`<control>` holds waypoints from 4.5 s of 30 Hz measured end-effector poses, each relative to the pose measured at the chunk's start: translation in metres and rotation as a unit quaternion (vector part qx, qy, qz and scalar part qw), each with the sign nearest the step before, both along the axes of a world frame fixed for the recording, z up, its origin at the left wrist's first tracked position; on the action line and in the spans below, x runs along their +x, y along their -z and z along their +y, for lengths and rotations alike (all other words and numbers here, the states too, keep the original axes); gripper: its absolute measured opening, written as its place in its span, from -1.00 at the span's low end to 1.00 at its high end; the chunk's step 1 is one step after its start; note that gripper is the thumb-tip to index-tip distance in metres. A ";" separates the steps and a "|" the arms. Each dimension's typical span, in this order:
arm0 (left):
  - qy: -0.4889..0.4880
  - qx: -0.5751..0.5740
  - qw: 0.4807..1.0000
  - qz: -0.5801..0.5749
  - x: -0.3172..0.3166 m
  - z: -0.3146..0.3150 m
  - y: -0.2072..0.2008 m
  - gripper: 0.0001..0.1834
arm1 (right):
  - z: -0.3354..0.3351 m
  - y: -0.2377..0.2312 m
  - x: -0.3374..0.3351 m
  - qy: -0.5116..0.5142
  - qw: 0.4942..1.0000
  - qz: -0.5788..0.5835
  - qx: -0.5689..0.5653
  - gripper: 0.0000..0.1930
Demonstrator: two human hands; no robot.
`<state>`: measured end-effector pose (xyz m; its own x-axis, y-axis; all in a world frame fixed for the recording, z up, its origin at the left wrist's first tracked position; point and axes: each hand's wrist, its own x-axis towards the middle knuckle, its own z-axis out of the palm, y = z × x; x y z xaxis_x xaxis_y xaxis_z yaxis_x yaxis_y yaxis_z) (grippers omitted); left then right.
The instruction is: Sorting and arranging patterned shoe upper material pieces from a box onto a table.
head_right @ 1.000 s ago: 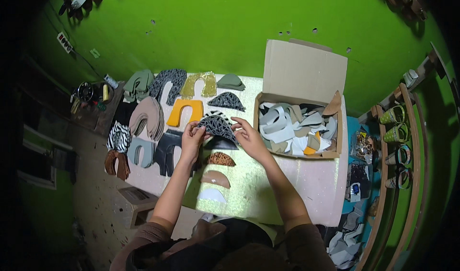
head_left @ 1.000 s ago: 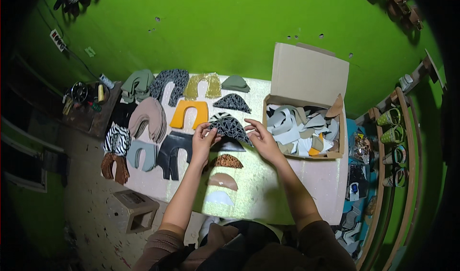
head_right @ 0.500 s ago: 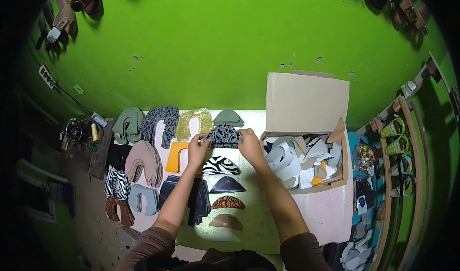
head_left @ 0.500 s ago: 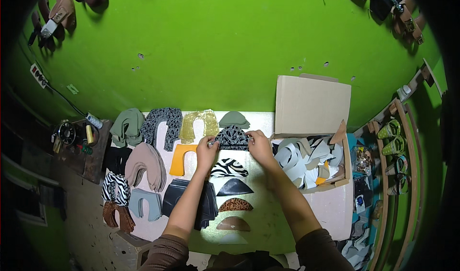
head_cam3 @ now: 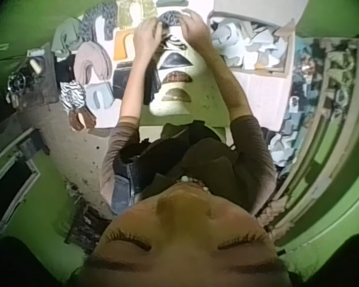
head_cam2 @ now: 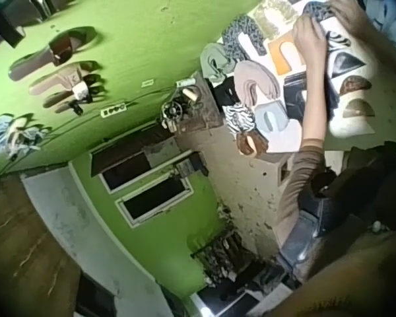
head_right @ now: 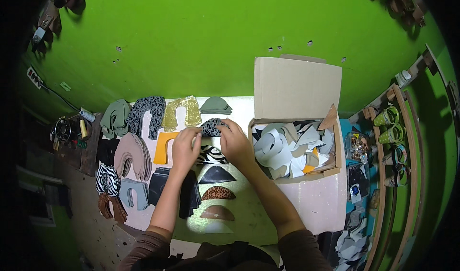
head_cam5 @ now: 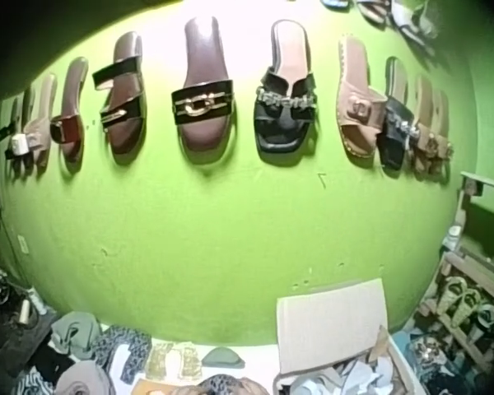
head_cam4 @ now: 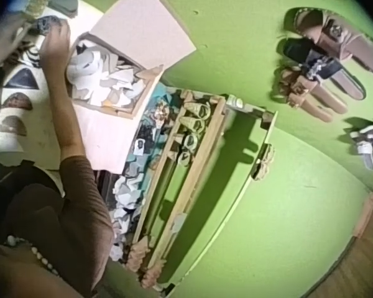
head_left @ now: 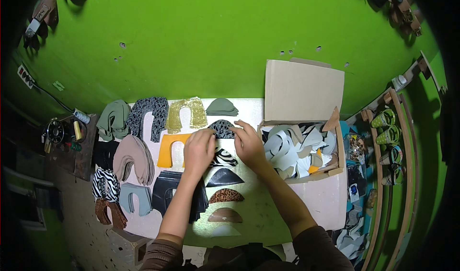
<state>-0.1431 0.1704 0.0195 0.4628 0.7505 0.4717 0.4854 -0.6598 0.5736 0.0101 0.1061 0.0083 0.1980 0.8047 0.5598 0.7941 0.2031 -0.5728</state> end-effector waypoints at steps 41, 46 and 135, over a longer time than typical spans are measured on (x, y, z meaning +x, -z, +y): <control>0.091 -0.536 0.798 -0.260 0.173 -0.158 -0.016 -0.65 | -0.149 -0.015 0.212 -0.181 0.955 0.155 -0.174 -0.64; 0.099 -0.547 0.813 -0.172 0.167 -0.185 -0.026 -0.66 | -0.175 -0.030 0.213 -0.189 0.969 0.043 -0.154 -0.79; -0.059 -0.245 0.954 0.161 0.100 -0.279 0.099 -0.53 | -0.275 0.084 0.126 -0.063 0.908 -0.064 -0.410 -0.56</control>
<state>-0.0433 -0.1089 -0.0797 0.4240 0.9000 -0.1016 0.7429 -0.2814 0.6073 0.1363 -0.1693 -0.0762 0.0505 0.9729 -0.2256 0.8646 -0.1557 -0.4777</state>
